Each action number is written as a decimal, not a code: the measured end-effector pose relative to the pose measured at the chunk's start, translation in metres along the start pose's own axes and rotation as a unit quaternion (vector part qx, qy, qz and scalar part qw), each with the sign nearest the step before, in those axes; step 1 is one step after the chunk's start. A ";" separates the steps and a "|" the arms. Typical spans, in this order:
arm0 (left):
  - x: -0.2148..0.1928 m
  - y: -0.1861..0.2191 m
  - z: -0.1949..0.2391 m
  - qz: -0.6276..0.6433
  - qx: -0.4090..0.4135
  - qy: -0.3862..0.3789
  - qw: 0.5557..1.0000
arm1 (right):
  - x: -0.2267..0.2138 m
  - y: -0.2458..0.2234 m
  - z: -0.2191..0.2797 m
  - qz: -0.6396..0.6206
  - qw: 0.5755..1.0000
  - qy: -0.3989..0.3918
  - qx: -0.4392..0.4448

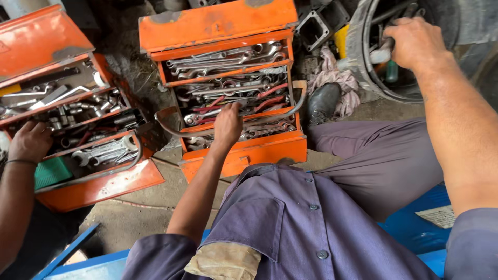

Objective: The person opens drawers of an orange toolbox, picks up various wrenches and sockets, and places them into a black bucket. The person then closes the toolbox drawers and locks the toolbox with a key.

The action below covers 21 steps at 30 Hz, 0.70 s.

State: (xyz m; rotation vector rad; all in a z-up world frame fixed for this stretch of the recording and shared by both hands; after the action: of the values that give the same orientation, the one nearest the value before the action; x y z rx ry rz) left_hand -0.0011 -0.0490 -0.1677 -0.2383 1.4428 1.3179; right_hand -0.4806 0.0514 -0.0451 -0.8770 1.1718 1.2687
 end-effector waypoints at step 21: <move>0.058 -0.060 -0.051 -0.113 0.080 -0.088 0.986 | 0.027 0.013 0.019 -0.425 0.825 -0.016 0.372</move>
State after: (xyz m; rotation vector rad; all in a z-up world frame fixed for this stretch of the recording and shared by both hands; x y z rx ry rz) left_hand -0.0068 -0.0828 -0.2595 -0.1693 1.3215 1.0087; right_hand -0.4921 0.0782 -0.0655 -0.6336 0.9379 0.0534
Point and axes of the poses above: each hand's wrist, its own z-axis away from the middle knuckle, its own x-axis out of the palm, y = z × x, the point moved 8 cm from there along -z, towards the middle knuckle, and after that the axes turned 5 degrees about -x, right-handed, at the moved point
